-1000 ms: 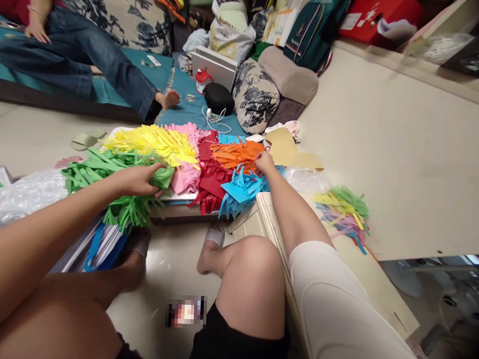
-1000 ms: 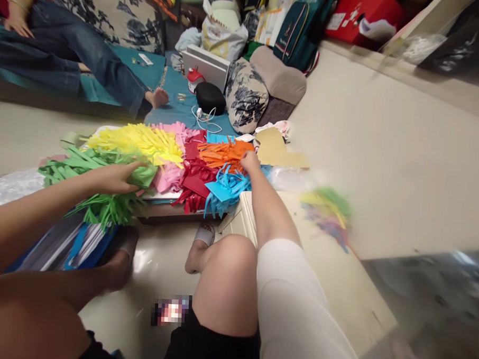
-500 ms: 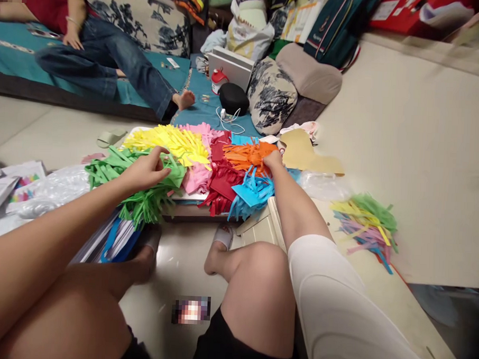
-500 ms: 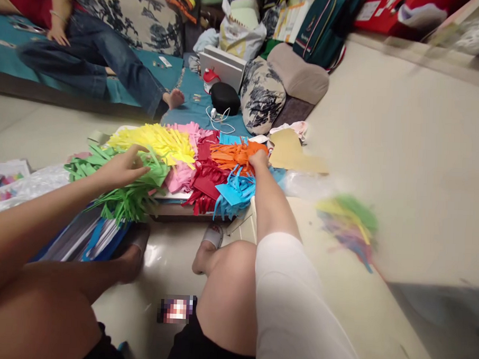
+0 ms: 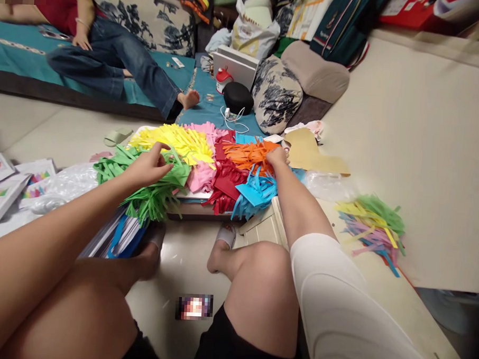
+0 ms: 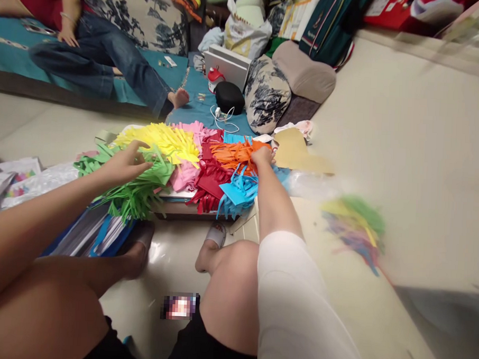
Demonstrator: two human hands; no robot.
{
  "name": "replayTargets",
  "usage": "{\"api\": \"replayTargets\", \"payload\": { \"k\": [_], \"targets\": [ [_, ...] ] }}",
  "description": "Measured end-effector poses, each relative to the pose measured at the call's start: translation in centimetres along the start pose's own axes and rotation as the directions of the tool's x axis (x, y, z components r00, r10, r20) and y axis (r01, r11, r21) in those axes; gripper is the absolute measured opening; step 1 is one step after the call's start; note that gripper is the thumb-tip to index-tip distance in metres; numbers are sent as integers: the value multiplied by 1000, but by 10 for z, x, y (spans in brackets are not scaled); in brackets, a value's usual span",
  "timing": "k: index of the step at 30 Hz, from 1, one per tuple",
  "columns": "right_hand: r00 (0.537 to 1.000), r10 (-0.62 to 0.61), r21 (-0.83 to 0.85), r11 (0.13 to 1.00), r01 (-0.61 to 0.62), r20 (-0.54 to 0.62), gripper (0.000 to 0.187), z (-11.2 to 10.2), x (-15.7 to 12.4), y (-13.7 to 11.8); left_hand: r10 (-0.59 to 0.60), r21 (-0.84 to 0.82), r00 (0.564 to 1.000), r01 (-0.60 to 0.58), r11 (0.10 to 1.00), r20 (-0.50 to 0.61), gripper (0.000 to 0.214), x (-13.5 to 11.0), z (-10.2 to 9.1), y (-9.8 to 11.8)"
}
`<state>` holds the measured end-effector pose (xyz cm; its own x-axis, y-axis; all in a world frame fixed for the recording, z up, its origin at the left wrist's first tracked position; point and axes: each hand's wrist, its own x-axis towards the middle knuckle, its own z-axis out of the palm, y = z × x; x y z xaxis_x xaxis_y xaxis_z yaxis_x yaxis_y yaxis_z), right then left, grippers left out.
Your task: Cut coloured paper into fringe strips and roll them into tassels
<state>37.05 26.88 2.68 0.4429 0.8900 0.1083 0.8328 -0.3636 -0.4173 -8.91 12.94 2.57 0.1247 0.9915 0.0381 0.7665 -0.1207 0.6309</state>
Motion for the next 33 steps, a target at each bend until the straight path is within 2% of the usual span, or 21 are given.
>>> {"api": "replayTargets", "payload": {
  "k": [2, 4, 8, 10, 12, 13, 14, 16, 19, 21, 23, 25, 27, 30, 33],
  "targets": [
    [998, 4, 36, 999, -2, -64, 39, -7, 0, -7, -6, 1, 1000, 6, 1000, -11, 75, 0, -1, 0],
    [990, -37, 81, 996, 48, -139, 26, -21, 0, -18, -9, -2, 999, 9, 1000, -36, 73, 0, -2, -1],
    [941, -205, 158, 954, 253, -269, 23, -61, -5, -47, -23, -63, 993, 16, 998, -117, 65, 2, -6, 2],
    [887, -324, 199, 894, 401, -328, 17, -83, -20, -58, -26, -106, 984, 7, 994, -179, 60, 5, -11, 9],
    [772, -484, 254, 753, 607, -411, 15, -106, -47, -65, 2, -162, 965, -46, 986, -262, 56, 9, -20, 22],
    [716, -548, 271, 678, 683, -433, 18, -117, -65, -67, 37, -201, 953, -102, 974, -301, 55, 10, -24, 31],
    [678, -588, 282, 627, 726, -441, 22, -127, -86, -69, 91, -244, 940, -178, 953, -329, 57, 10, -29, 41],
    [639, -657, 291, 570, 768, -400, 26, -146, -134, -72, 254, -314, 906, -363, 877, -339, 69, 5, -38, 64],
    [627, -718, 348, 529, 774, -302, 23, -164, -204, -81, 513, -385, 814, -581, 717, -272, 92, -19, -45, 99],
    [656, -721, 458, 516, 724, -225, 24, -166, -237, -86, 599, -496, 781, -596, 632, -175, 91, -42, -45, 116],
    [695, -708, 589, 511, 626, -123, 27, -160, -257, -88, 600, -575, 790, -550, 606, -124, 78, -66, -42, 125],
    [712, -701, 690, 506, 518, -21, 31, -149, -267, -86, 568, -606, 815, -509, 611, -111, 68, -85, -38, 126],
    [703, -709, 739, 501, 450, 52, 39, -135, -271, -79, 547, -609, 831, -486, 627, -100, 62, -97, -34, 123],
    [679, -725, 759, 506, 410, 117, 53, -113, -275, -67, 534, -585, 841, -478, 655, -90, 55, -105, -30, 114],
    [694, -706, 788, 505, 351, 143, 63, -95, -281, -57, 532, -543, 844, -477, 691, -65, 50, -108, -28, 106]
  ]
}}
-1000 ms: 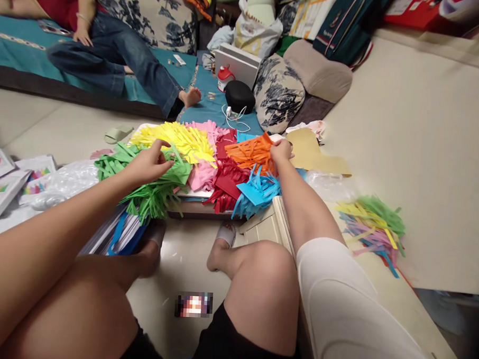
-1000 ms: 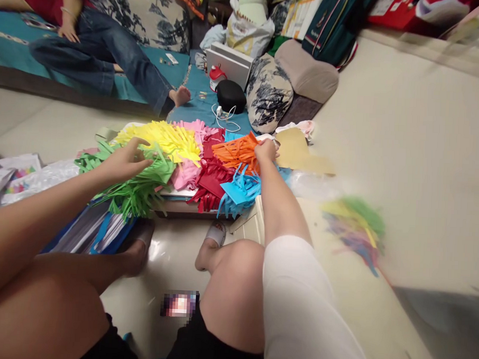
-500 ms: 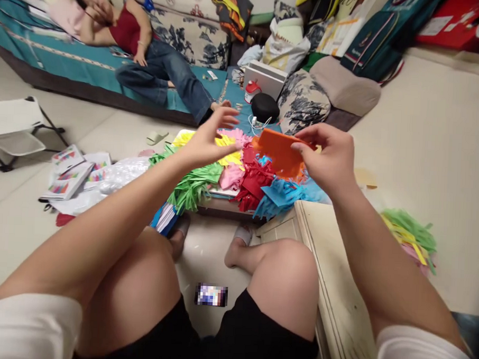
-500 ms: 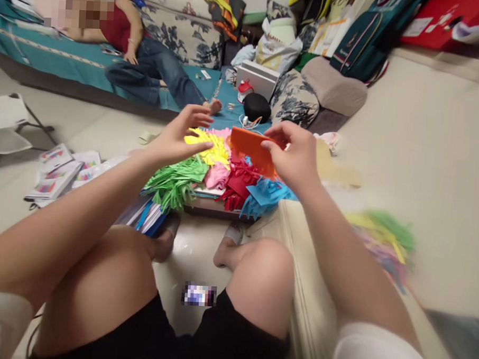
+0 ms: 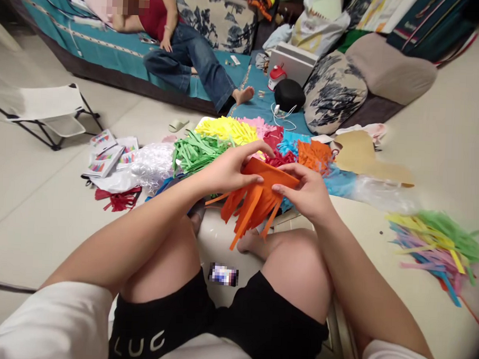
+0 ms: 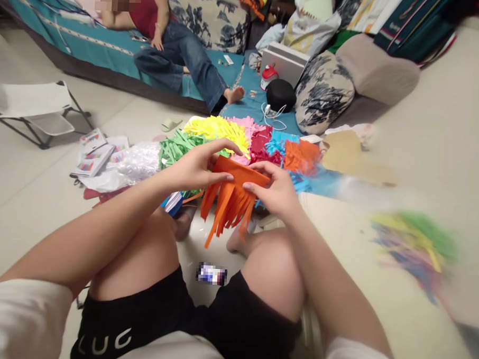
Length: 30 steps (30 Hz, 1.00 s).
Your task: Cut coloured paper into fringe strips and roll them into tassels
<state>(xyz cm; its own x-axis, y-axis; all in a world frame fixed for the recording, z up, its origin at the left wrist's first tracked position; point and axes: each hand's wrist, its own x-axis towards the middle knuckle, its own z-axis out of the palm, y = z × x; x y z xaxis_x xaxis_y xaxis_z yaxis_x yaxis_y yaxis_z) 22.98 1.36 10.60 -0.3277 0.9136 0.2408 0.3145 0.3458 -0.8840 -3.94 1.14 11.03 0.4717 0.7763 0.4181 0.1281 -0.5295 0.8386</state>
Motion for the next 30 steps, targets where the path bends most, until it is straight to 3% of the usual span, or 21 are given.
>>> {"api": "replayTargets", "payload": {
  "k": [8, 13, 20, 26, 30],
  "targets": [
    [999, 6, 66, 998, -3, -47, 63, 9, -11, 15, 25, 141, 1000, -27, 990, 18, 34, -8, 0, 2],
    [995, -14, 39, 999, 18, -97, 54, 6, -17, 6, 7, 63, 1000, -8, 998, 22, 32, -9, 3, 1],
    [996, -78, 86, 993, 82, -47, 54, -1, -21, -14, -65, -93, 998, 64, 994, 1, 52, -11, 5, 2],
    [995, -98, 59, 994, 97, 10, 52, -9, -28, -21, -110, -73, 991, 105, 992, -77, 45, -10, 5, 6],
    [998, -40, 60, 997, 44, -58, 45, -4, -28, -18, -60, -66, 995, 54, 996, -84, 43, -11, 5, 3]
  ]
}}
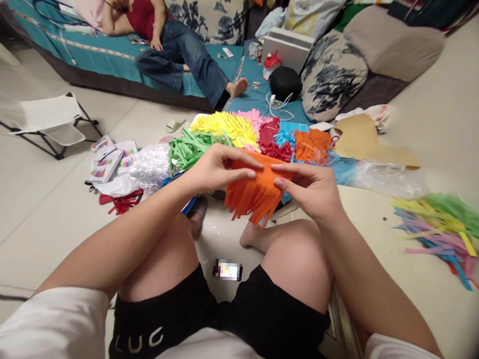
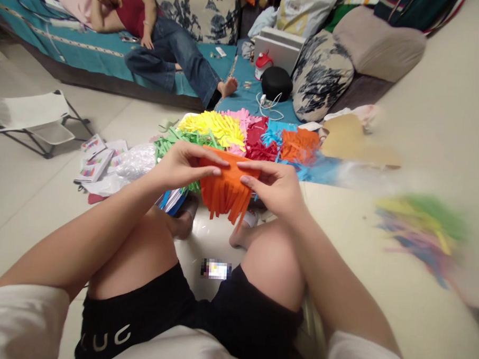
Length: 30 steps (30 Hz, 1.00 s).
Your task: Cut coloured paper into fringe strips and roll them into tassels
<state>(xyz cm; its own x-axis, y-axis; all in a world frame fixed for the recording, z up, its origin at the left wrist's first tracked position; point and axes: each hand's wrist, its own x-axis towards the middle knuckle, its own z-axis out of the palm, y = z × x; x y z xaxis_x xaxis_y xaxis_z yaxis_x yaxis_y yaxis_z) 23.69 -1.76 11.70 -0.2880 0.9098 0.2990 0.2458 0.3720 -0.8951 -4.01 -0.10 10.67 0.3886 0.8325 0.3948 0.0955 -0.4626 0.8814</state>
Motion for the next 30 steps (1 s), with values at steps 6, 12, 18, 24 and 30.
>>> {"api": "replayTargets", "payload": {
  "k": [6, 12, 18, 24, 30],
  "targets": [
    [999, 26, 44, 999, -25, -27, 50, 14, 0, 10, -70, 83, 997, 72, 994, -25, 30, -5, -3, -1],
    [997, 75, 96, 993, -73, -16, 54, 24, -4, 26, -197, 140, 980, 197, 970, -10, 41, -6, -9, 1],
    [993, 109, 54, 992, -111, 37, 57, 40, -6, 48, -259, 175, 963, 245, 954, 67, 44, -6, -13, 4],
    [995, 24, -117, 992, -36, -100, 27, 45, -11, 44, -261, 329, 964, 233, 915, 43, 57, -8, -11, 4],
    [993, -100, -93, 991, 94, -61, 27, 59, -25, 27, -160, 416, 987, 133, 900, 31, 59, -10, 5, 6]
  ]
}}
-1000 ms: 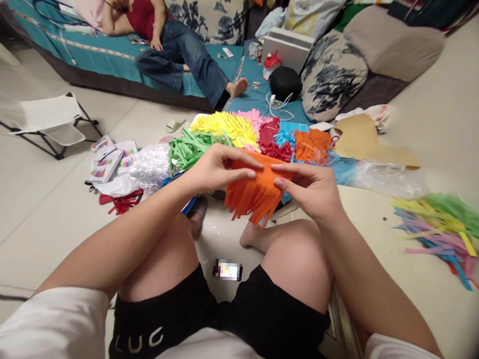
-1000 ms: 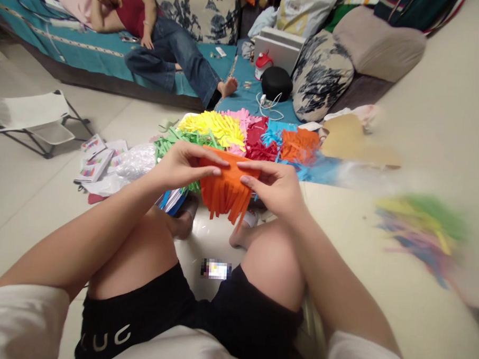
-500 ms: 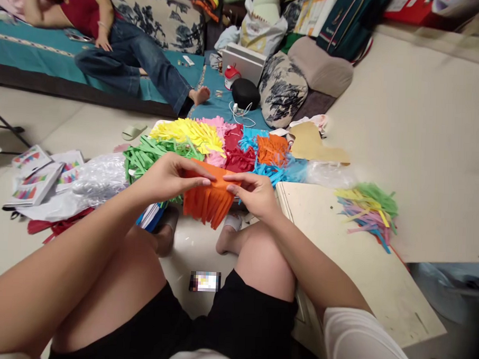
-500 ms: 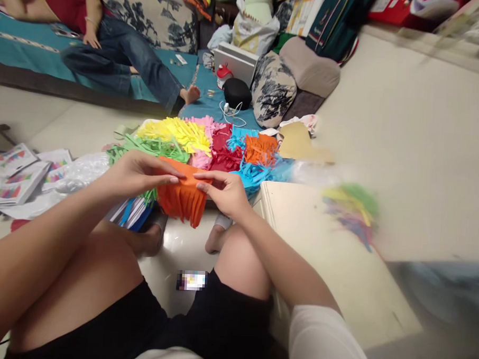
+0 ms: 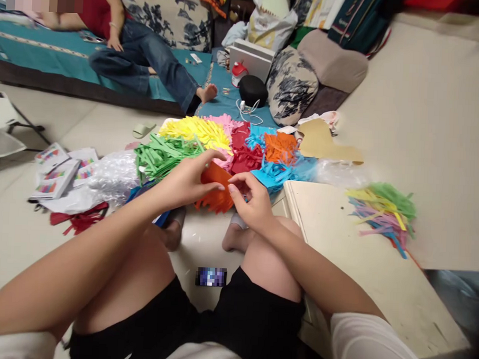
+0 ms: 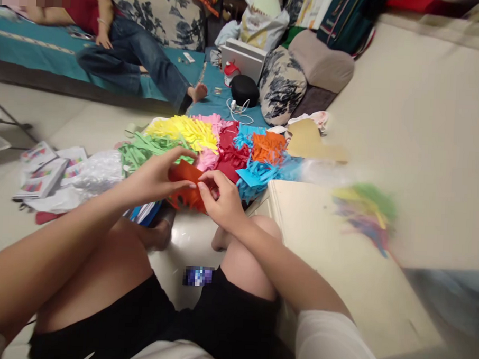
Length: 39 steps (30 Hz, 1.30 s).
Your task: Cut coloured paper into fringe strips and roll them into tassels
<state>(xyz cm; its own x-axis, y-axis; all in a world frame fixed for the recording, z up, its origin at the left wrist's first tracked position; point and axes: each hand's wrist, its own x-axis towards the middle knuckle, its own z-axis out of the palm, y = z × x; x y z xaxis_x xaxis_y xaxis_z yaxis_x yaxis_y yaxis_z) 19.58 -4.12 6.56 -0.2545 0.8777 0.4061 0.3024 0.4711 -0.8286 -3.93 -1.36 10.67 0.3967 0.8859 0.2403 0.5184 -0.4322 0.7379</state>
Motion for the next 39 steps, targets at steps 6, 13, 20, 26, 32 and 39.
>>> {"api": "replayTargets", "payload": {
  "k": [6, 13, 20, 26, 32, 39],
  "targets": [
    [994, 105, 204, 973, -111, 37, 45, 3, 3, 6, 91, -54, 995, -88, 995, 45, 57, -1, 11, 12],
    [980, 167, 133, 975, -181, 109, 57, -7, 15, 8, 148, -88, 987, -142, 986, 62, 63, 1, 16, 8],
    [972, 202, 248, 942, -227, 122, 70, -11, 21, 11, 97, -448, 984, -22, 894, 147, 59, 9, 16, -5],
    [966, 252, 264, 929, -259, 59, 74, -11, 20, 21, 87, -497, 975, 27, 867, 206, 46, 13, 12, -14],
    [973, 230, 212, 950, -229, 21, 77, -14, 23, 24, 68, -382, 984, -1, 924, 164, 23, 14, 10, -10],
    [999, 42, -36, 998, -42, 8, 67, -14, 20, 18, 96, -285, 992, -67, 956, 87, 19, 15, 15, -11]
  ]
}}
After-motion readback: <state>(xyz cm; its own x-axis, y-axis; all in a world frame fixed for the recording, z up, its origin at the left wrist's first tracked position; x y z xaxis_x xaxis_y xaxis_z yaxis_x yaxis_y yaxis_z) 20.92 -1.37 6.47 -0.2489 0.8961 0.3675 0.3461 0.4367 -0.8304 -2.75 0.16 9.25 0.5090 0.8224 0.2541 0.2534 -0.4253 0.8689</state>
